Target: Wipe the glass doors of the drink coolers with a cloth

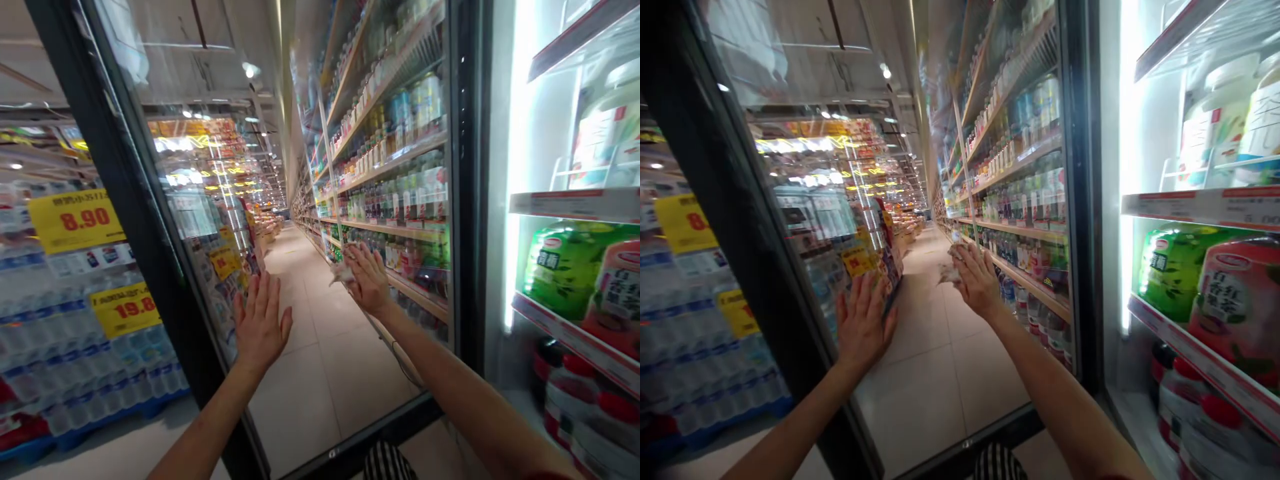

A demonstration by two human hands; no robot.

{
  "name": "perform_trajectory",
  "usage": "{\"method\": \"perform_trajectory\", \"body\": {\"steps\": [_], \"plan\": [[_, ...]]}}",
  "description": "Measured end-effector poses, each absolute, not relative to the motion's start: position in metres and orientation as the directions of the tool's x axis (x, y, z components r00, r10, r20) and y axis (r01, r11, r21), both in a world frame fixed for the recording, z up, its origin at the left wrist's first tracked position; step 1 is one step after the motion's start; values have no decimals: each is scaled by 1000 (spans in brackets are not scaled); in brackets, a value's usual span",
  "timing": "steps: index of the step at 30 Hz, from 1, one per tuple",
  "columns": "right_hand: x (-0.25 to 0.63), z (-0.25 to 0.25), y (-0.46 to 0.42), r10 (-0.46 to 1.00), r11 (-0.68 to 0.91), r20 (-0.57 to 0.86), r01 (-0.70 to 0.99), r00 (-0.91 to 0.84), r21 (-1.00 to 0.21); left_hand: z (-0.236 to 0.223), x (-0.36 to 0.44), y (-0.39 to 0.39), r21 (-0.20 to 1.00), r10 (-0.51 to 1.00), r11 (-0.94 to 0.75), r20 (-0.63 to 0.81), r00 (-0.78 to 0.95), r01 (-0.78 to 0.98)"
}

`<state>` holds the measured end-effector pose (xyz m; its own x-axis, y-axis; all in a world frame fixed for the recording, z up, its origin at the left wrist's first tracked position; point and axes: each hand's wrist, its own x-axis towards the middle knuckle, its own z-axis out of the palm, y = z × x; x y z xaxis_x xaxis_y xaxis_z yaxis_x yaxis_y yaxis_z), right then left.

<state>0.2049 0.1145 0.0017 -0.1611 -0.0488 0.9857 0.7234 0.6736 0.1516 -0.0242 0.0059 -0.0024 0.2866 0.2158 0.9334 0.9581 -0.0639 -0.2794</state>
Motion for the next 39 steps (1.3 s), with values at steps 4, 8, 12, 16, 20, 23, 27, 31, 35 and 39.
{"method": "perform_trajectory", "body": {"steps": [4, 8, 12, 16, 20, 23, 27, 31, 35, 39], "plan": [[220, 21, 130, -28, 654, 952, 725, 306, -214, -3, -24, 6, -270, 225, -73, 934, 279, 960], [192, 37, 116, 14, 646, 966, 736, 257, -205, -3, -24, 6, -272, 227, -53, 934, 276, 961], [154, 39, 93, 46, 633, 988, 760, 147, -143, -2, -24, 5, -272, 235, -53, 932, 276, 961], [165, 34, 99, -31, 645, 998, 764, 48, -17, -2, -24, 5, -268, 229, -76, 933, 278, 961], [205, 28, 123, -64, 630, 987, 773, 146, -74, -2, -23, 4, -278, 233, -64, 929, 286, 958], [207, 21, 125, -9, 608, 907, 722, 421, -329, -3, -24, 4, -270, 234, -75, 931, 280, 960], [171, -3, 98, -6, 668, 999, 744, 36, -23, -4, -25, 6, -271, 222, -88, 933, 284, 959], [172, -20, 93, -78, 672, 974, 710, -213, 209, -4, -25, 5, -280, 229, -74, 929, 289, 957], [203, -9, 119, -11, 631, 946, 736, 324, -245, -3, -25, 4, -285, 256, -57, 922, 290, 957], [185, -1, 113, 52, 681, 947, 682, 318, -266, -3, -25, 1, -263, 270, -52, 925, 267, 963]]}}
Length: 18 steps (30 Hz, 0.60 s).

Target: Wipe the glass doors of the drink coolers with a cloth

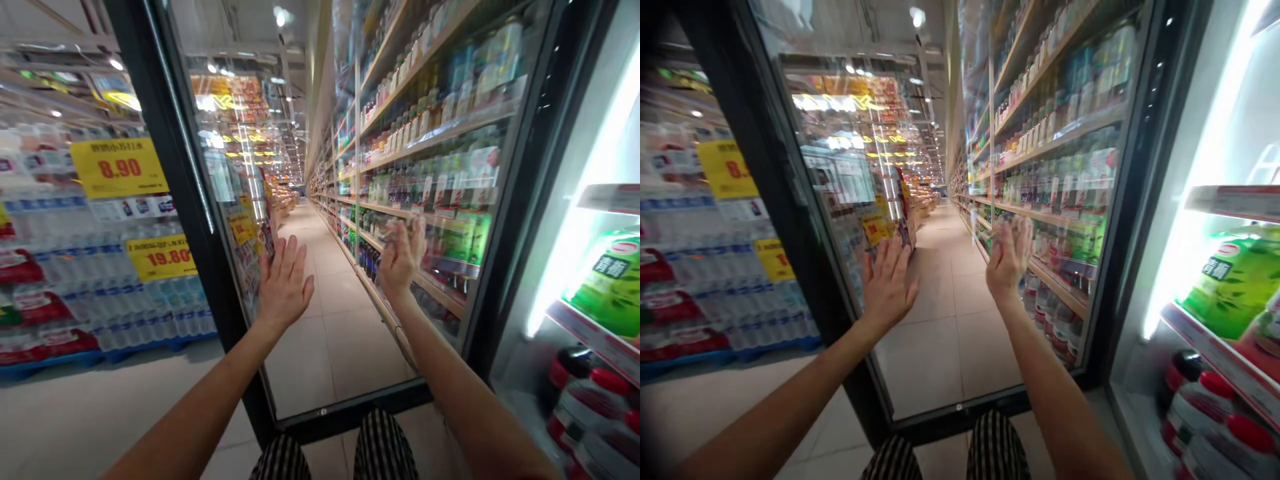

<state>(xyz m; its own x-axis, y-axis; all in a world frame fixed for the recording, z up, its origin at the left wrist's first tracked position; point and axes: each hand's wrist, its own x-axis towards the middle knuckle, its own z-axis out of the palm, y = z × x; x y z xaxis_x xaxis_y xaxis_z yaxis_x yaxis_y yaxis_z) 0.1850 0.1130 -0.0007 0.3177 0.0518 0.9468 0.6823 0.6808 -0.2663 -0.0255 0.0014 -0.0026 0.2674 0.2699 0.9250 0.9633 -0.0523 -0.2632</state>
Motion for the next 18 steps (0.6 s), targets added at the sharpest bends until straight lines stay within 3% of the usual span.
{"method": "perform_trajectory", "body": {"steps": [4, 7, 11, 16, 18], "plan": [[135, -4, 73, 88, 822, 996, 563, 24, -86, -1, -10, -1, -327, 236, -144, 905, 354, 934], [118, -5, 53, 124, 925, 992, 358, 39, -130, 3, 10, 6, -428, 205, -234, 856, 474, 873], [136, -4, 59, 145, 971, 988, 182, 52, -153, 15, 33, 24, -439, 235, -185, 849, 473, 880], [185, 0, 103, 28, 827, 962, 534, 271, -174, 33, 58, 43, -442, 236, -127, 856, 460, 888], [198, 0, 118, -12, 746, 963, 643, 270, -171, 43, 60, 45, -475, 229, -129, 840, 492, 870]]}}
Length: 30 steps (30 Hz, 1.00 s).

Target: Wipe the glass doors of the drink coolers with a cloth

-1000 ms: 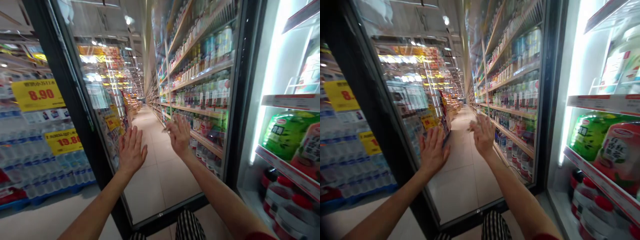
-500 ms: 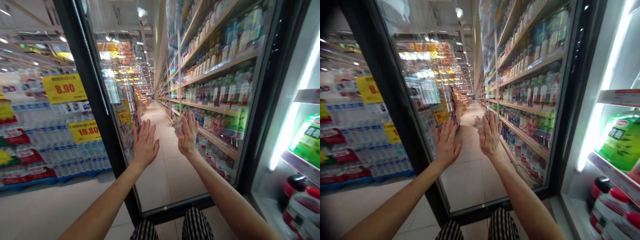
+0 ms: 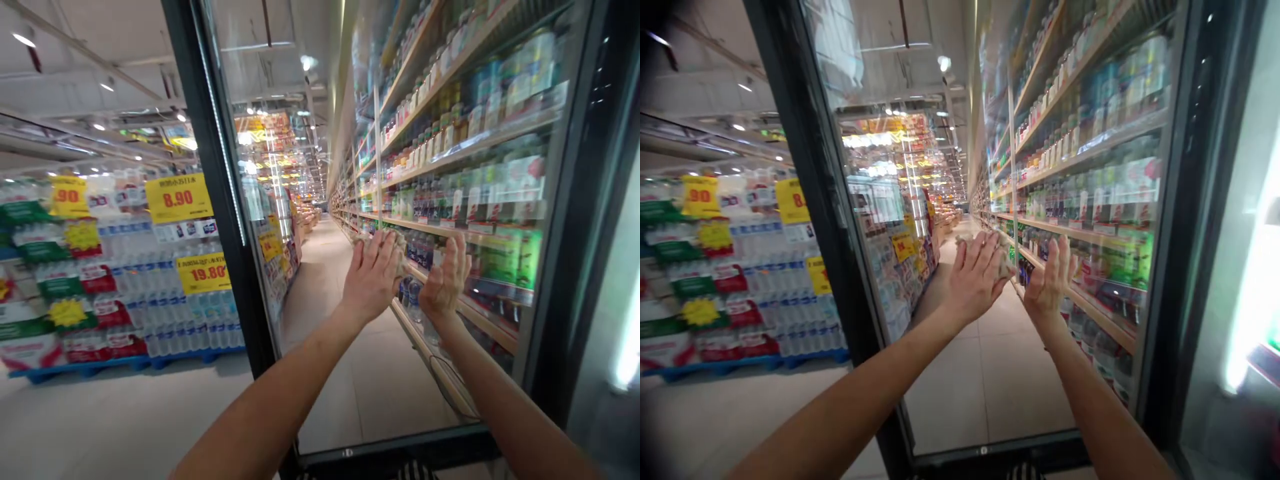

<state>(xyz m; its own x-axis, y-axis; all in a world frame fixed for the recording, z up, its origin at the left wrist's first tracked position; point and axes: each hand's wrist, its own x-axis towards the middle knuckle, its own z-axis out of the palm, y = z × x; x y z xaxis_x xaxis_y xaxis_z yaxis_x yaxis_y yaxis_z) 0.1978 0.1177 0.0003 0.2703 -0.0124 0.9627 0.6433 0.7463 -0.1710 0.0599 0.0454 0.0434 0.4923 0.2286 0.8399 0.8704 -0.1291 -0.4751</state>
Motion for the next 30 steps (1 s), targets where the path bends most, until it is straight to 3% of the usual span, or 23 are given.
{"method": "perform_trajectory", "body": {"steps": [4, 7, 9, 10, 12, 14, 16, 18, 22, 24, 26, 28, 30], "plan": [[203, -4, 127, -34, 715, 982, 691, 186, -106, 75, 29, 35, -456, 187, -80, 867, 463, 886], [199, -8, 124, -7, 690, 980, 711, 200, -140, 95, -1, 26, -241, 52, -5, 969, 241, 970], [197, -9, 123, 4, 671, 981, 727, 193, -145, 93, -6, 25, -180, -6, -11, 984, 180, 984], [197, -10, 122, 6, 664, 983, 734, 184, -141, 85, -4, 26, -228, 8, -26, 974, 228, 973], [197, -11, 122, 3, 648, 987, 751, 162, -125, 62, 8, 30, -460, 86, -80, 881, 466, 884], [197, -12, 122, 3, 631, 989, 767, 147, -116, 41, 19, 33, -710, 142, -150, 673, 726, 688], [198, -13, 122, 2, 621, 991, 776, 137, -109, 34, 20, 32, -828, 163, -194, 502, 849, 527], [198, -13, 122, 2, 618, 992, 780, 125, -100, 45, 10, 27, -809, 200, -175, 529, 825, 561], [197, -12, 120, 20, 608, 991, 785, 132, -116, 64, -17, 14, -533, 165, -20, 833, 529, 846], [197, -12, 119, 25, 606, 990, 786, 137, -124, 51, -23, 9, -594, 180, -62, 784, 595, 802], [197, -12, 119, 24, 608, 991, 785, 130, -118, 32, -27, 5, -778, 243, -184, 556, 795, 601], [198, -12, 119, 23, 608, 993, 787, 115, -106, 26, -33, 3, -843, 275, -237, 418, 866, 483], [198, -14, 120, 14, 605, 994, 791, 110, -95, 39, -42, 1, -781, 262, -163, 555, 790, 603]]}}
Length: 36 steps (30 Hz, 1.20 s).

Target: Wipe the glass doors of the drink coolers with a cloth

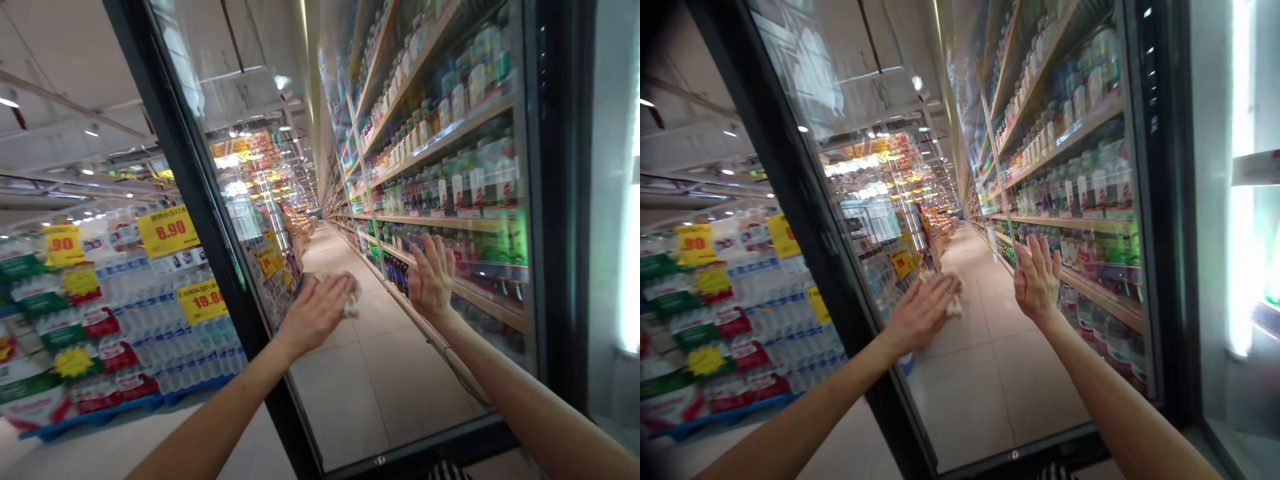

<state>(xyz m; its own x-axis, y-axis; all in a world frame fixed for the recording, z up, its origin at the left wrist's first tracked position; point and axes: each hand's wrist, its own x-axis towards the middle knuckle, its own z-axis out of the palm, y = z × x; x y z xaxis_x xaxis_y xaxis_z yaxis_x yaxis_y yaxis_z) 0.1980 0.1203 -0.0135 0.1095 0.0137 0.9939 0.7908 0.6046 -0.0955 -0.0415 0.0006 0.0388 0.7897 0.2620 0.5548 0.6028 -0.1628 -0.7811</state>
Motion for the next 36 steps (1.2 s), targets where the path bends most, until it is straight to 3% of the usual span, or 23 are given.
{"method": "perform_trajectory", "body": {"steps": [2, 4, 6, 8, 10, 12, 15, 17, 19, 22, 23, 27, 29, 30, 32, 34, 36], "plan": [[198, -15, 122, 7, 600, 993, 794, 119, -99, 58, -50, -1, -592, 177, -52, 787, 591, 804], [197, -15, 122, 5, 596, 991, 796, 130, -108, 64, -55, -3, -441, 127, -11, 890, 439, 898], [197, -15, 122, 15, 595, 992, 796, 126, -110, 49, -55, -5, -524, 178, -58, 832, 525, 850], [198, -15, 120, 30, 594, 993, 797, 117, -112, 22, -52, -7, -748, 264, -185, 587, 765, 638], [198, -15, 119, 40, 591, 994, 799, 106, -109, 6, -51, -8, -841, 300, -277, 385, 873, 465], [199, -15, 118, 45, 588, 994, 802, 103, -109, 11, -52, -8, -816, 297, -244, 451, 842, 524], [199, -15, 118, 48, 585, 993, 802, 112, -119, 38, -53, -8, -634, 233, -101, 734, 638, 767], [199, -15, 119, 47, 587, 992, 800, 119, -124, 43, -51, -8, -578, 220, -78, 784, 580, 812], [199, -15, 119, 42, 592, 993, 797, 113, -116, 31, -48, -8, -703, 242, -165, 651, 720, 691], [200, -15, 119, 38, 595, 994, 797, 102, -105, 13, -45, -7, -863, 255, -322, 317, 913, 390], [200, -15, 118, 38, 594, 994, 798, 101, -104, 13, -44, -7, -865, 262, -318, 313, 913, 388], [200, -15, 118, 45, 590, 992, 799, 114, -119, 39, -39, -2, -692, 247, -129, 671, 699, 710], [200, -15, 118, 56, 589, 992, 798, 117, -127, 43, -34, 0, -642, 228, -99, 729, 646, 760], [200, -15, 118, 60, 590, 991, 797, 118, -131, 40, -31, 1, -681, 230, -127, 687, 690, 721], [200, -15, 118, 61, 594, 992, 794, 115, -128, 28, -25, 3, -820, 241, -239, 470, 849, 521], [201, -16, 118, 56, 597, 993, 793, 107, -119, 23, -22, 5, -883, 230, -312, 288, 930, 351], [201, -16, 119, 54, 592, 994, 798, 98, -111, 32, -19, 8, -871, 239, -269, 354, 904, 412]]}}
